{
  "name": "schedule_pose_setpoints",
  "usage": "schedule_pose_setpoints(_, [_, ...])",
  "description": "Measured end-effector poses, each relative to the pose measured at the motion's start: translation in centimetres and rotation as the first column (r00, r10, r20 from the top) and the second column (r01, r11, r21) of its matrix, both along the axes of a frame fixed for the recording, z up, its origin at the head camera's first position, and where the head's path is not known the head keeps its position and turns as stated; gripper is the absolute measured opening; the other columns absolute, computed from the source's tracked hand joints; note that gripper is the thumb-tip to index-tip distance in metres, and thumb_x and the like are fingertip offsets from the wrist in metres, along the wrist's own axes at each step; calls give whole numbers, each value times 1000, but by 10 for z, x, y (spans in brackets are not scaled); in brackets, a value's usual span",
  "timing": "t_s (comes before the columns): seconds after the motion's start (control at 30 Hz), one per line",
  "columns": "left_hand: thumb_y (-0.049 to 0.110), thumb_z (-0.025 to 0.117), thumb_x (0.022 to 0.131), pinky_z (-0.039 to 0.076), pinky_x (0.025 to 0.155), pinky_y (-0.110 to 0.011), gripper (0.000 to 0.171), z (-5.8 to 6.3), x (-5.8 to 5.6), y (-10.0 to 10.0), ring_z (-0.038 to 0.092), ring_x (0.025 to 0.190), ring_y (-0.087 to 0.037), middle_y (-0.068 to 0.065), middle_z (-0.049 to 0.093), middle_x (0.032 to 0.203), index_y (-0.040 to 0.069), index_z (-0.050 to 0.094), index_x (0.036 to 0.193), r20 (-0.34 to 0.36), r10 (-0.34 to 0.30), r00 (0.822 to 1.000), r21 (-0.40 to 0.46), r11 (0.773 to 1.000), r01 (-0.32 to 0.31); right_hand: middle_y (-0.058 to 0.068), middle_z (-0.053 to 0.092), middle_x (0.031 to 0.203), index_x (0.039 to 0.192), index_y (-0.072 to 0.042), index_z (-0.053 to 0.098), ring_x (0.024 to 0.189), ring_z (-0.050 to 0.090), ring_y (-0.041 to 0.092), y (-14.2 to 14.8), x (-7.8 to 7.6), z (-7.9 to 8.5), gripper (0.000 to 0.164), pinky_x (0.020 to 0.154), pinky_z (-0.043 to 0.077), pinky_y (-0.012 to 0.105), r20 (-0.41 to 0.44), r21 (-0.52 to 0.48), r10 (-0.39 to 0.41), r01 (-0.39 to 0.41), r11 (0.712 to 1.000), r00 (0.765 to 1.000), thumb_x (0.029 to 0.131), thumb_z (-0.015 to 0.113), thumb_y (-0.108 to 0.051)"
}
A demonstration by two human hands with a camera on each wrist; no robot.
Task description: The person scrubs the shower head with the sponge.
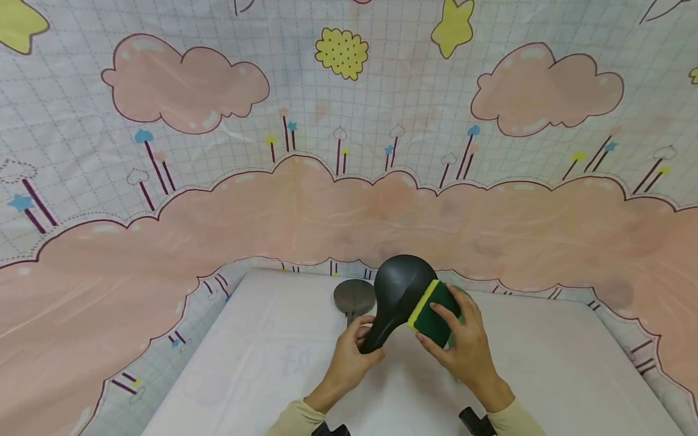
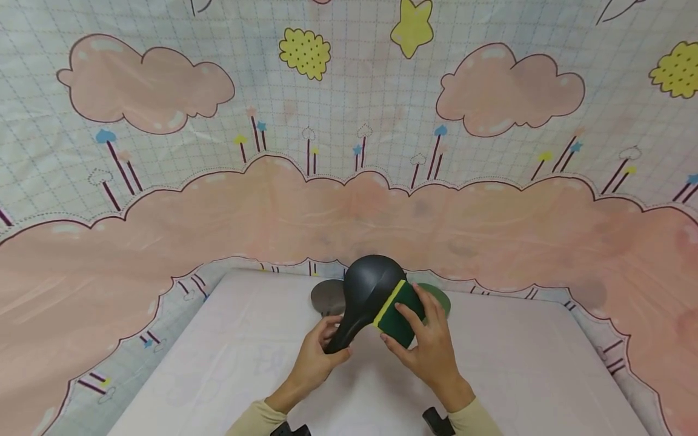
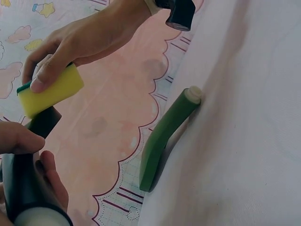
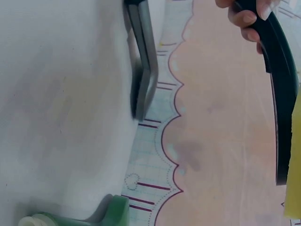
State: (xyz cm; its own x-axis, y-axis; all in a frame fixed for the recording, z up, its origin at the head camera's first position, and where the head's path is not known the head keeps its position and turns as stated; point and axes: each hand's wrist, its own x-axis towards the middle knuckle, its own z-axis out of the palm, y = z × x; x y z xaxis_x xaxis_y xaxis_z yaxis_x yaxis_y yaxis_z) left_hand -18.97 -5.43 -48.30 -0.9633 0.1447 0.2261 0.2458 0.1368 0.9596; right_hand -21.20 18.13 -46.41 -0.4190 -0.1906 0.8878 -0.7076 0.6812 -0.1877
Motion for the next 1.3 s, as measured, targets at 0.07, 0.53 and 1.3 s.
schedule_pose_setpoints(0.07, [0, 75, 76, 50, 75, -22, 54, 1, 1, -1, 65, 87, -12, -18, 71, 106, 8, 55, 126, -2, 0, 1000, 2, 1000, 0, 23, 50, 142, 115, -11, 69, 127, 45, 40, 0, 0, 0, 62, 115, 21, 14, -1, -1, 2, -2, 1000, 1000, 86, 60, -65])
schedule_pose_setpoints(0.53, [-1, 74, 77, 50, 73, -22, 52, 3, 3, -5, 64, 82, -9, -16, 71, 102, 8, 56, 125, -28, 11, 1000, 22, 1000, -11, 24, 53, 140, 113, -16, 70, 123, 48, 38, -17, 14, -7, 55, 118, 21, 19, -66, 79, 63, -58, 995, 996, 87, 60, -64])
schedule_pose_setpoints(1.3, [-1, 78, 73, 51, 81, -23, 49, -1, 15, -17, 65, 93, -13, -10, 71, 108, 9, 57, 116, -66, 18, 998, -21, 1000, -19, 23, 50, 141, 115, -10, 68, 124, 47, 37, 4, 4, 12, 63, 109, 27, 8, 27, -40, 54, -53, 998, 998, 86, 60, -65])
